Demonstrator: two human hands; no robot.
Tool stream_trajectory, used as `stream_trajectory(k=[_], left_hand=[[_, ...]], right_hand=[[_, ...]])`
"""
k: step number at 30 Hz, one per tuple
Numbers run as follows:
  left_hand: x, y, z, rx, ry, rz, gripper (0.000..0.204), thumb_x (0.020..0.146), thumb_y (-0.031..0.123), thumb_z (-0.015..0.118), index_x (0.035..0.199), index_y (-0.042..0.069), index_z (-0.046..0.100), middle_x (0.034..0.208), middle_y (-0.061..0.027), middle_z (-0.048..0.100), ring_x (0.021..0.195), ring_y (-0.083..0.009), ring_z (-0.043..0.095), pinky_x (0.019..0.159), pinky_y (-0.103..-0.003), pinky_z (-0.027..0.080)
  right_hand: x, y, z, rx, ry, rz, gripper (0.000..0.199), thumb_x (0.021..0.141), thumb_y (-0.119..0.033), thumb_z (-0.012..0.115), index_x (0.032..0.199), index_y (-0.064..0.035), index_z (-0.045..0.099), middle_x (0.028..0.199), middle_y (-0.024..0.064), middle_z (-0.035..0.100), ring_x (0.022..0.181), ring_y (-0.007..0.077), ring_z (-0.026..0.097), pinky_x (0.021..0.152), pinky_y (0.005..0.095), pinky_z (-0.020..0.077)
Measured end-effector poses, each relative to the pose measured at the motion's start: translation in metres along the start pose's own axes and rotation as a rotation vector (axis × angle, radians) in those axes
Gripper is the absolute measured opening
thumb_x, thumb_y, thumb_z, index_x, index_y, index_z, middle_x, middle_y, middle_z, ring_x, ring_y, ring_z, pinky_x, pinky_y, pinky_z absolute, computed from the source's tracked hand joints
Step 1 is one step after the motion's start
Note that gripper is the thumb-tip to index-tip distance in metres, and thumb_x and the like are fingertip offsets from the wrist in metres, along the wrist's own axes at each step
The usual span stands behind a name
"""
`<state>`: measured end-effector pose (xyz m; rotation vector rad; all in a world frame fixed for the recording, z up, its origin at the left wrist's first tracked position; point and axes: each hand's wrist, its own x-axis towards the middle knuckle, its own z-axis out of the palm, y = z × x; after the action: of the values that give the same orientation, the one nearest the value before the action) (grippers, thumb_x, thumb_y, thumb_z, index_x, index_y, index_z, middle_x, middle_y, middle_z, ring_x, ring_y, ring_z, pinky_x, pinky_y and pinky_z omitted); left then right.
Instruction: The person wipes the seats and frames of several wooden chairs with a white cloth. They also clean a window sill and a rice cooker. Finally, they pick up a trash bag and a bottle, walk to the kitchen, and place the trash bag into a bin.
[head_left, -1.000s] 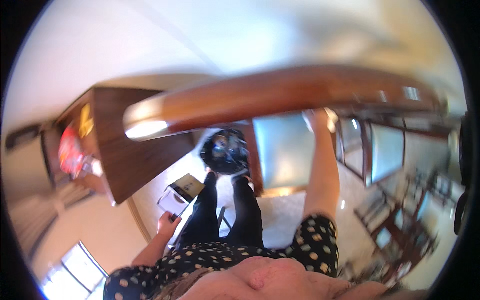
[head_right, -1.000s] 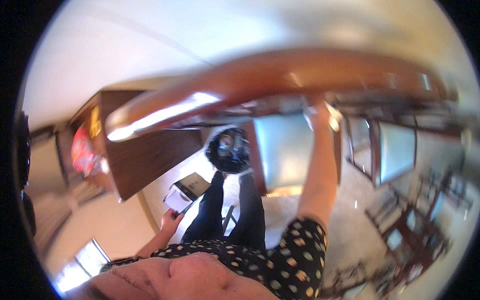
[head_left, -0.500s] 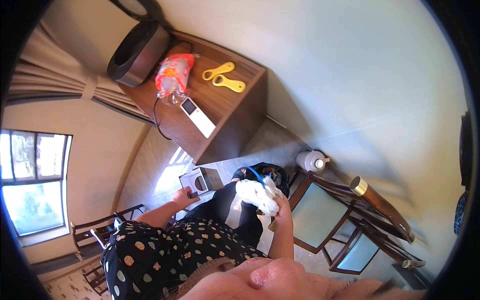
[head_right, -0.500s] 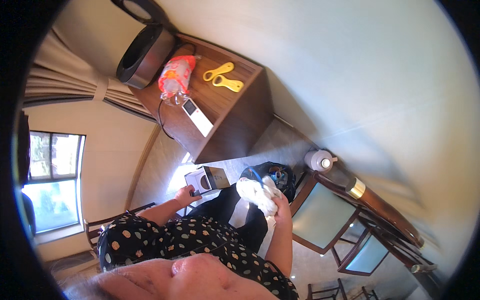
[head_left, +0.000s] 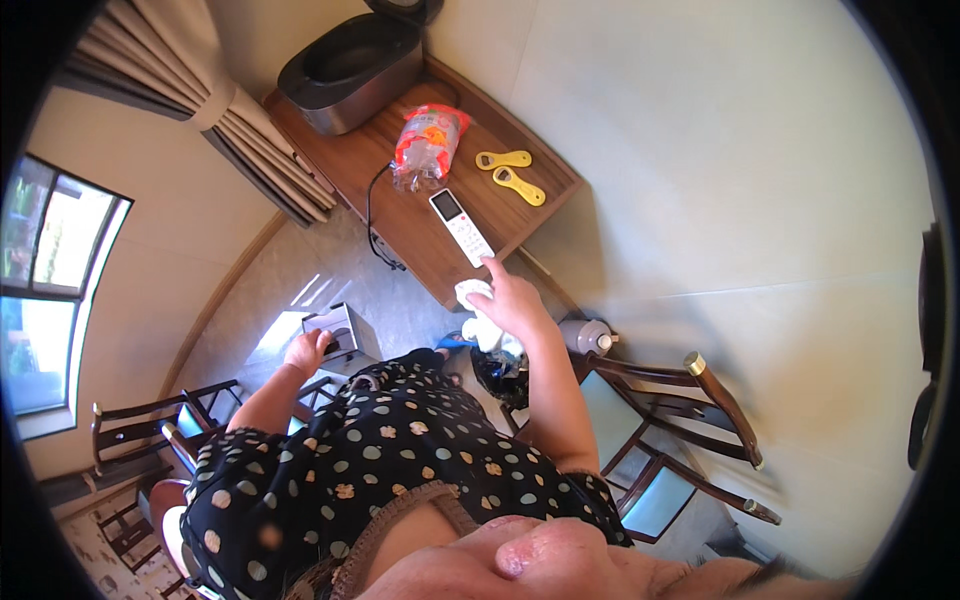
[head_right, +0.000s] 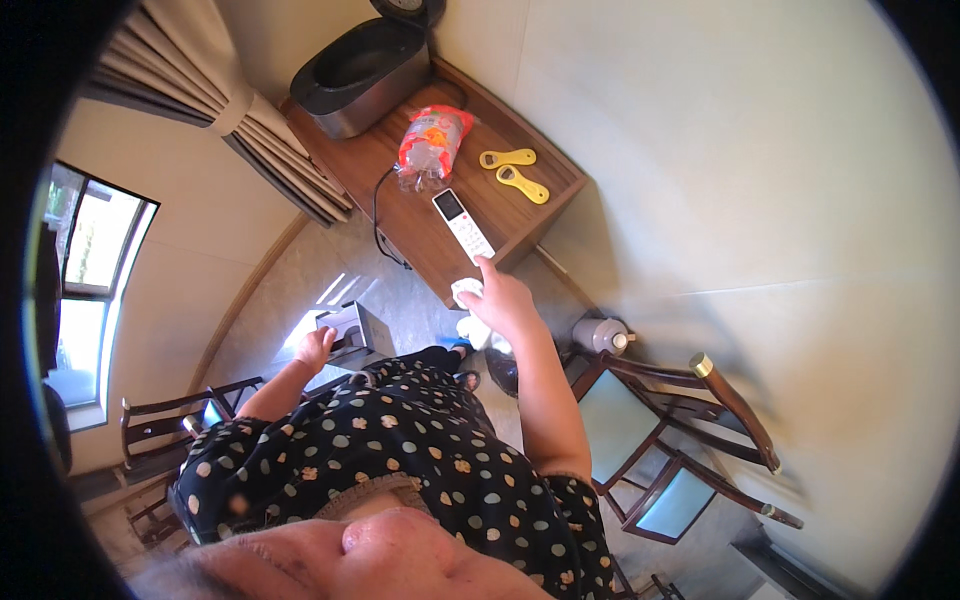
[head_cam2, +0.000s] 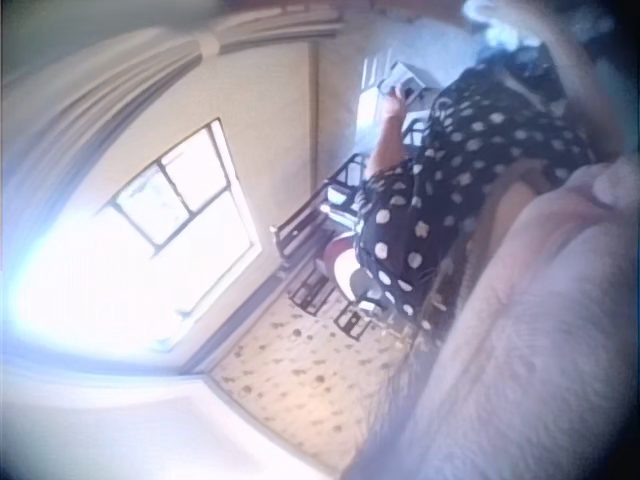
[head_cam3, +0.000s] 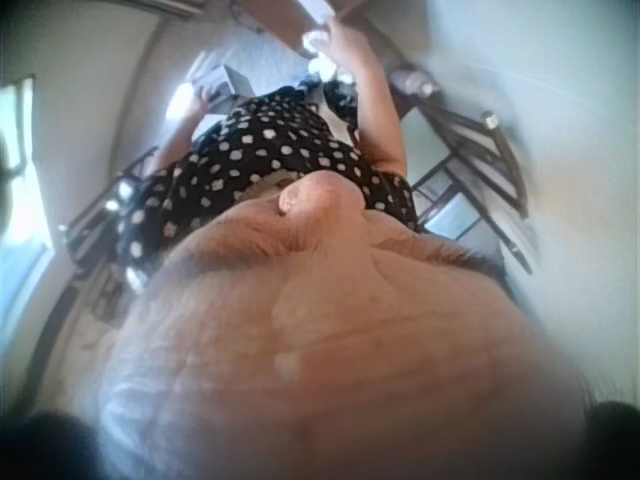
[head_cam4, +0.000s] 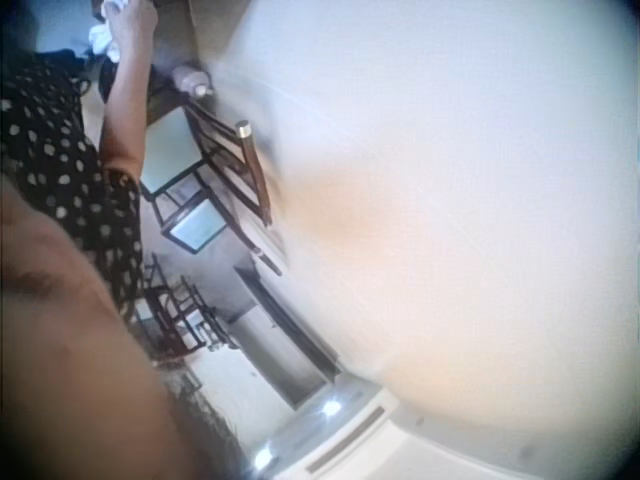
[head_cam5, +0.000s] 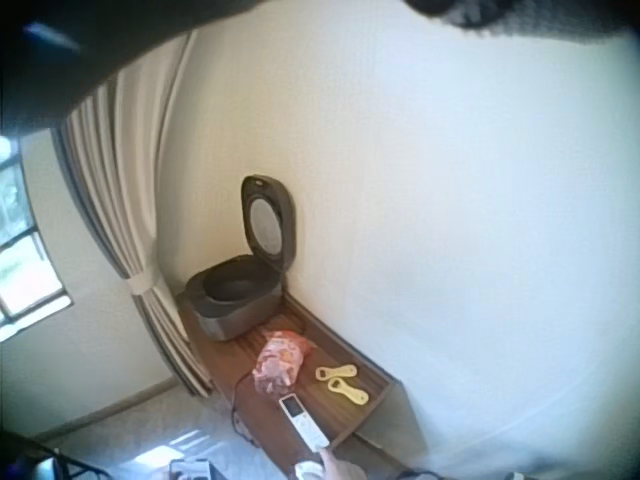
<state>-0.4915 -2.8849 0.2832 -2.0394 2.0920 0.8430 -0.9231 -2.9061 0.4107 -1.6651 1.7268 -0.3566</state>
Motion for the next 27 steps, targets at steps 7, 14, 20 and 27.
stream_trajectory(k=[7, 14, 20, 27], left_hand=[[0.012, -0.042, -0.031, 0.035, -0.011, -0.014, 0.048, 0.096, 0.044, 0.038, 0.093, 0.003, 0.063, 0.088, -0.0233, 0.065, 0.087, -0.0434, 0.060, 0.081, -0.050, 0.046], [0.099, -0.131, -0.014, 0.080, -0.105, 0.084, 0.032, 0.090, 0.031, 0.044, 0.095, 0.006, 0.065, 0.096, -0.0209, 0.065, 0.091, -0.0398, 0.061, 0.081, -0.046, 0.050], [0.161, -0.180, -0.098, 0.020, -0.220, 0.027, 0.031, 0.092, 0.029, 0.042, 0.095, 0.006, 0.062, 0.097, -0.0201, 0.065, 0.092, -0.0393, 0.061, 0.082, -0.044, 0.050], [0.260, -0.257, -0.158, -0.005, -0.050, 0.038, 0.032, 0.091, 0.028, 0.043, 0.094, 0.004, 0.063, 0.093, -0.0232, 0.065, 0.087, -0.0411, 0.062, 0.080, -0.047, 0.050]], right_hand=[[0.086, -0.025, 0.027, -0.421, 0.039, 0.196, 0.062, 0.076, -0.042, 0.066, 0.117, 0.0014, 0.051, 0.106, 0.0198, 0.064, 0.098, 0.0313, 0.064, 0.083, 0.0407, 0.0507], [0.175, -0.021, 0.048, -0.523, -0.154, 0.463, 0.056, 0.071, -0.048, 0.069, 0.108, -0.0058, 0.066, 0.107, 0.0134, 0.067, 0.099, 0.0279, 0.065, 0.083, 0.0378, 0.0514], [0.188, 0.009, 0.050, -0.365, -0.170, 0.791, 0.059, 0.068, -0.053, 0.064, 0.108, -0.0096, 0.068, 0.111, 0.0152, 0.065, 0.104, 0.0278, 0.063, 0.088, 0.0400, 0.0491], [0.200, 0.009, 0.031, -0.244, 0.442, 1.114, 0.092, 0.074, -0.049, 0.061, 0.141, 0.0027, 0.025, 0.112, 0.0257, 0.062, 0.102, 0.0369, 0.062, 0.089, 0.0436, 0.0476]])
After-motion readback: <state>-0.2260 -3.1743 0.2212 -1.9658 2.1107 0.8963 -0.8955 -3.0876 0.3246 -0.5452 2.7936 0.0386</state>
